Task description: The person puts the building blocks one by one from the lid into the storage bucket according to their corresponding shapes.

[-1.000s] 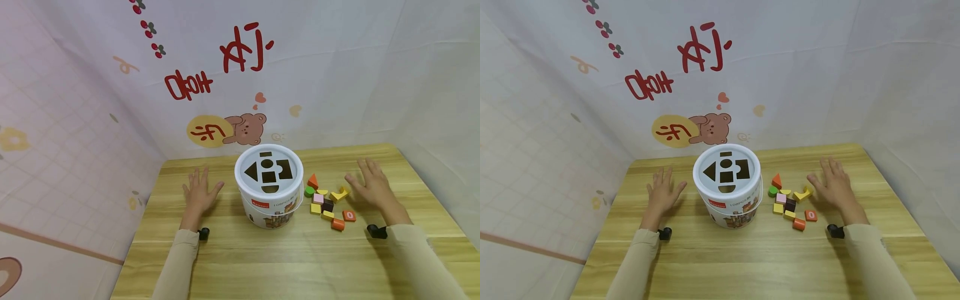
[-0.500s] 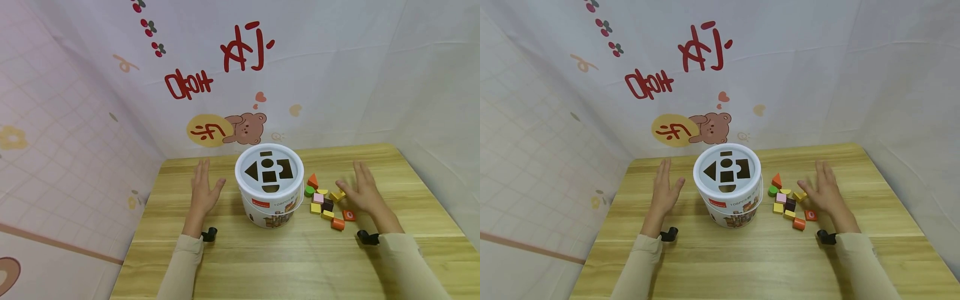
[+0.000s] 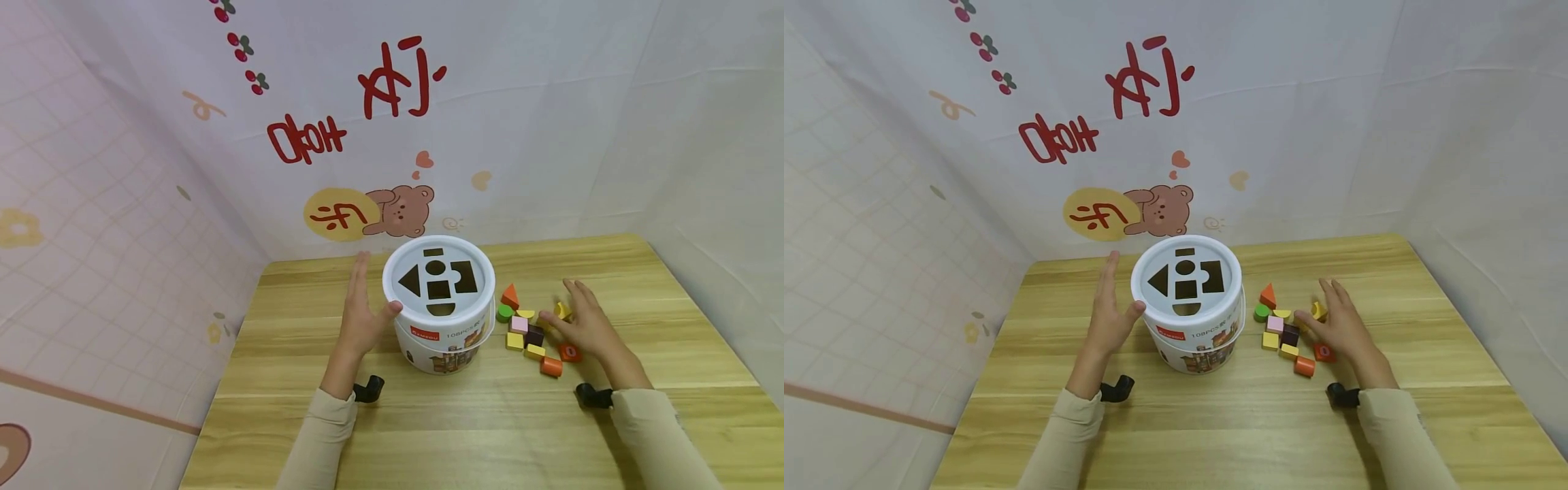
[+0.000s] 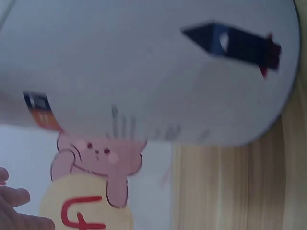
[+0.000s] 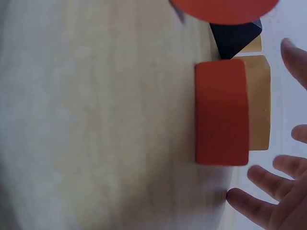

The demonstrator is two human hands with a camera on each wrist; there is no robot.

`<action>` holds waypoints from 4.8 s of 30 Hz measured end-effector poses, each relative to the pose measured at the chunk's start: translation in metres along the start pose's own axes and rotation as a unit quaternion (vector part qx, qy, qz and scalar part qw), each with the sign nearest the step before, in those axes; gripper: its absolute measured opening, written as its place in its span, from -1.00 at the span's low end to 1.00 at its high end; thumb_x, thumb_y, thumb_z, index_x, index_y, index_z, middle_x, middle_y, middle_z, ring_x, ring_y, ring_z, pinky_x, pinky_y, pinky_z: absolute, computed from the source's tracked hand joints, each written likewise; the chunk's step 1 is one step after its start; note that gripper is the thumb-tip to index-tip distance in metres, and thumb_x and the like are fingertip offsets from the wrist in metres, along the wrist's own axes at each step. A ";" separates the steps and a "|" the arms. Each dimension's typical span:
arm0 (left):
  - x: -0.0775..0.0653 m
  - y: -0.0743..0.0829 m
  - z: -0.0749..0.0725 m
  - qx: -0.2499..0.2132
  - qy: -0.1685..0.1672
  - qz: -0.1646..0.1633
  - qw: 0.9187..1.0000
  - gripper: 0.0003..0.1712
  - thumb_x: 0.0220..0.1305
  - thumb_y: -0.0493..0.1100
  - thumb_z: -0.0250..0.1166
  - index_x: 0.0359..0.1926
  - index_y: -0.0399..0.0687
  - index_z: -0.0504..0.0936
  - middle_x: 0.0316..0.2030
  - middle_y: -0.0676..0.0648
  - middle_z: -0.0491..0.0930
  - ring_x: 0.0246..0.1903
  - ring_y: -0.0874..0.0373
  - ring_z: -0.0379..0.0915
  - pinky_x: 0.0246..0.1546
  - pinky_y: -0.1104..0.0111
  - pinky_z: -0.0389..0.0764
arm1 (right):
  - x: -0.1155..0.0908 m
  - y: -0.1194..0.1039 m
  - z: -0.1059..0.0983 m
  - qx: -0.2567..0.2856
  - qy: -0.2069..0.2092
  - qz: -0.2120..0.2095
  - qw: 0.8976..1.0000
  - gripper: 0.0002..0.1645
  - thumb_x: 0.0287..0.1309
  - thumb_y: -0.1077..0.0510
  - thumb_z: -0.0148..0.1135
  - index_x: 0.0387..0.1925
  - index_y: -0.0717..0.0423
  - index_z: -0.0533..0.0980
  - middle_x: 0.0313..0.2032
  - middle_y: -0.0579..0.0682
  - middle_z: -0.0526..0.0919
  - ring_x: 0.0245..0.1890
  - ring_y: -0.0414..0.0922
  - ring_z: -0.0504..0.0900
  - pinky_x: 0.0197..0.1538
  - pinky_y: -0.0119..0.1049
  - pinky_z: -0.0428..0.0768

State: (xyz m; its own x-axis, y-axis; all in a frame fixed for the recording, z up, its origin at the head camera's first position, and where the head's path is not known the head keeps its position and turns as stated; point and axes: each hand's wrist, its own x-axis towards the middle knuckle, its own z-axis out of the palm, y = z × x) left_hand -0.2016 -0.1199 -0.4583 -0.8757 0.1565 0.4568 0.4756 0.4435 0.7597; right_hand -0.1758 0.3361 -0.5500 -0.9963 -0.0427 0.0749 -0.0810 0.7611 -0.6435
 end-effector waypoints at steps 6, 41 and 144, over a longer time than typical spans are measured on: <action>0.001 0.013 0.014 -0.045 -0.012 0.024 0.999 0.53 -0.15 0.89 0.12 0.70 0.15 0.04 0.67 0.02 -0.04 0.64 0.03 -0.16 0.51 -0.25 0.04 | -0.003 -0.001 0.003 -0.004 -0.030 0.005 1.000 0.20 0.32 -0.21 0.43 0.60 0.39 0.04 0.48 0.60 0.12 0.41 0.59 0.17 0.31 0.56 0.22; -0.005 0.013 0.033 -0.118 0.005 0.045 0.992 0.41 0.06 0.68 0.30 0.68 -0.02 0.06 0.63 0.01 0.04 0.53 -0.03 0.12 0.44 -0.15 0.31 | -0.004 -0.035 -0.010 -0.005 0.045 -0.062 0.997 -0.21 0.25 0.02 0.54 0.32 0.41 0.47 0.25 0.46 0.54 0.29 0.49 0.43 0.21 0.51 0.40; -0.020 0.012 0.040 -0.103 0.030 0.037 0.994 0.28 0.19 0.54 0.26 0.68 -0.07 0.04 0.62 -0.18 0.07 0.48 -0.07 0.22 0.37 -0.19 0.39 | 0.031 -0.222 -0.018 -0.028 -0.026 -0.328 0.944 -0.26 0.16 0.15 0.44 0.38 0.25 0.52 0.38 0.25 0.52 0.36 0.29 0.46 0.38 0.28 0.39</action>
State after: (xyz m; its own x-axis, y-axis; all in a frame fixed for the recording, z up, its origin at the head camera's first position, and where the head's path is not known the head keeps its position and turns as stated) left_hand -0.1813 -0.0827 -0.4765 -0.8341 0.1262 0.5370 0.5509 0.2414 0.7989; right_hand -0.1882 0.1773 -0.3915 -0.7325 -0.5470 0.4052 -0.6807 0.5927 -0.4304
